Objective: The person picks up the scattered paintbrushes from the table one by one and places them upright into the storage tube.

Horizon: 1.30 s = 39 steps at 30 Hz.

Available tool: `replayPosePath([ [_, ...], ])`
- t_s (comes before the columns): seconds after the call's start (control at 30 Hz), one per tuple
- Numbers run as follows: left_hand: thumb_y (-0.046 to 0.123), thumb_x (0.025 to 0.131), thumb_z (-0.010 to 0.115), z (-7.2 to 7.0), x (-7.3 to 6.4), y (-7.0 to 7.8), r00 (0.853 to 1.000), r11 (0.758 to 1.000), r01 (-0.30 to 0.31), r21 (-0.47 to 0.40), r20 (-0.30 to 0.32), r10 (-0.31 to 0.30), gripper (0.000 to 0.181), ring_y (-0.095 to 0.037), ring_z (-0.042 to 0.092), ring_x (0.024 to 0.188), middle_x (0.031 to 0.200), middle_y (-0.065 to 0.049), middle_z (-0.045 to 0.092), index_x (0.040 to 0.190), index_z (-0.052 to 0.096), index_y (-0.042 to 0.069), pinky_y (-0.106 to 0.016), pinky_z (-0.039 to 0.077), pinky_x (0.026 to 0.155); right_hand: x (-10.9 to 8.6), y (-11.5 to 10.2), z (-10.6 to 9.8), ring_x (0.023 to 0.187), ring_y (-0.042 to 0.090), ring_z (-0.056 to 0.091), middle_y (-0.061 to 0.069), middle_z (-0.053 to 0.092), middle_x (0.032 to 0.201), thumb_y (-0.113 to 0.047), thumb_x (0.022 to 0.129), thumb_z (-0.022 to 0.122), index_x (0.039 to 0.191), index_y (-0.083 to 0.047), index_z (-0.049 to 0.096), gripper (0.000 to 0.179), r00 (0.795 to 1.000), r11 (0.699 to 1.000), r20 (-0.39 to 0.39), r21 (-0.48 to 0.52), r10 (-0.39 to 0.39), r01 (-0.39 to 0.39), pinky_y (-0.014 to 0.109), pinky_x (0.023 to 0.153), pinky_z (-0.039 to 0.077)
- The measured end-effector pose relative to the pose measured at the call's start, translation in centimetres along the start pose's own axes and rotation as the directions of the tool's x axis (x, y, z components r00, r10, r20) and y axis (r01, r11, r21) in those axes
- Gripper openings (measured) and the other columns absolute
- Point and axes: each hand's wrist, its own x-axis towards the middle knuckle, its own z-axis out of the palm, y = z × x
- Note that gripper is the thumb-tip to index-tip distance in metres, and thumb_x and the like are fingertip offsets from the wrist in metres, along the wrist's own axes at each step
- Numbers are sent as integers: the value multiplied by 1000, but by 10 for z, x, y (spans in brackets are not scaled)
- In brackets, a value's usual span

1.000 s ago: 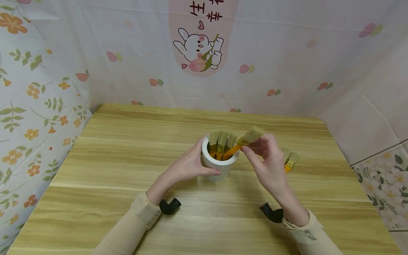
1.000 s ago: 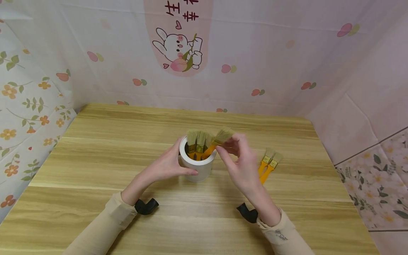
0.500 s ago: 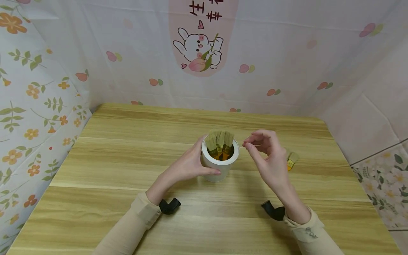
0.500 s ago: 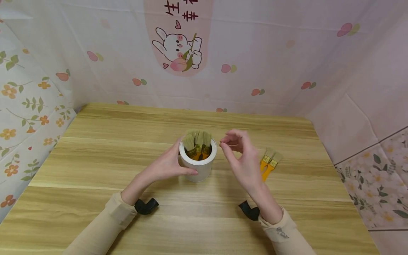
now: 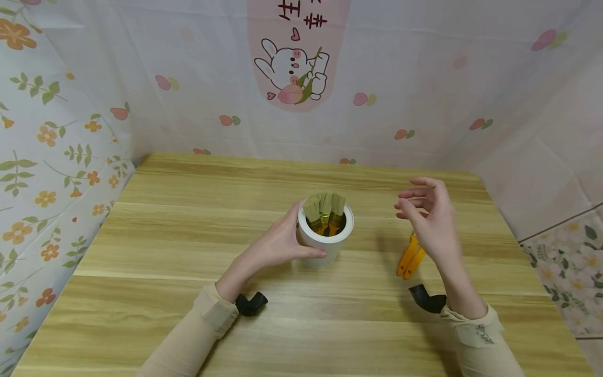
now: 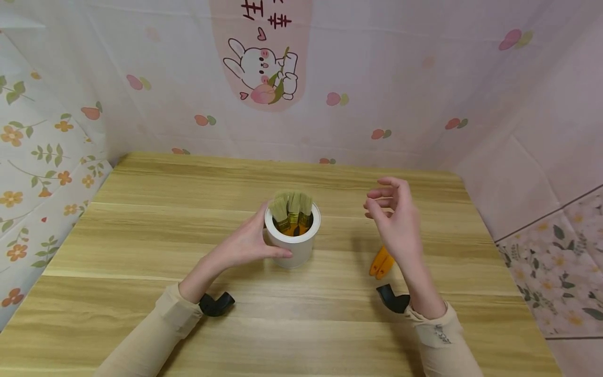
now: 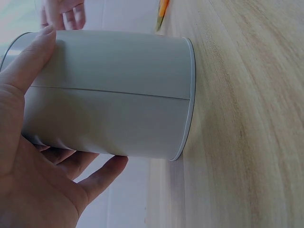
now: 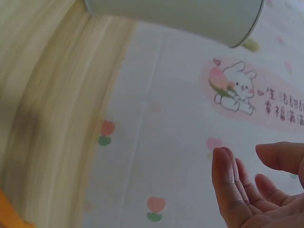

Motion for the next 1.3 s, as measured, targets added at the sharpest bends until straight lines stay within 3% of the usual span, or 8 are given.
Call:
replayPosePath([
  [0.23, 46, 71, 94, 0, 0, 1, 1000, 1000, 10, 6, 0, -10, 127, -26, 46, 144, 158, -3, 41, 165, 12, 22, -54, 42, 116, -7, 24, -12, 83, -3, 67, 12, 62, 115, -15, 104, 60, 145, -4, 40, 47, 992, 991, 52, -75, 112, -108, 15, 71, 59],
  [0.33, 47, 71, 94, 0, 0, 1, 1000, 1000, 6, 4, -1, -6, 126, -25, 47, 143, 157, -2, 41, 165, 13, 24, -54, 42, 116, -11, 36, -18, 83, 6, 70, 19, 62, 117, -15, 104, 58, 146, -2, 39, 48, 984, 979, 79, -137, 160, -149, 19, 68, 60],
  [0.53, 46, 71, 94, 0, 0, 1, 1000, 1000, 15, 4, -1, -15, 126, -26, 47, 142, 156, -2, 43, 165, 13, 24, -54, 43, 115, -14, 59, -28, 84, 34, 75, 28, 61, 116, -16, 102, 58, 148, 3, 35, 55, 943, 926, 158, -293, 294, -239, 31, 63, 62],
  [0.83, 46, 71, 94, 0, 1, 1, 1000, 1000, 6, -4, 1, -6, 125, -25, 47, 143, 156, -1, 42, 164, 13, 26, -54, 42, 116, -12, 78, -28, 75, 29, 76, 35, 54, 123, -11, 100, 62, 149, 10, 27, 64, 894, 892, 206, -314, 398, -324, 33, 64, 63],
  [0.93, 46, 71, 94, 0, 1, 1, 1000, 1000, -1, -4, 0, 1, 125, -25, 48, 142, 155, -1, 43, 164, 13, 26, -54, 43, 115, -11, 82, -27, 84, 34, 73, 36, 55, 124, -12, 95, 71, 148, 11, 29, 71, 892, 869, 196, -382, 407, -313, 36, 65, 60],
  [1.07, 45, 71, 94, 0, 1, 1, 1000, 1000, -11, -7, -3, 11, 124, -24, 48, 142, 155, 0, 43, 164, 14, 27, -53, 43, 115, -9, 84, -22, 100, 45, 63, 36, 59, 123, -20, 87, 81, 145, 10, 35, 80, 908, 841, 181, -478, 378, -255, 47, 76, 52],
  [1.3, 45, 71, 94, 0, 2, 0, 1000, 1000, -21, -5, -5, 21, 124, -24, 47, 143, 157, -2, 42, 164, 15, 26, -53, 42, 117, -8, 86, -13, 104, 48, 58, 36, 57, 122, -17, 81, 87, 145, 12, 38, 85, 925, 846, 195, -497, 327, -194, 55, 83, 48],
])
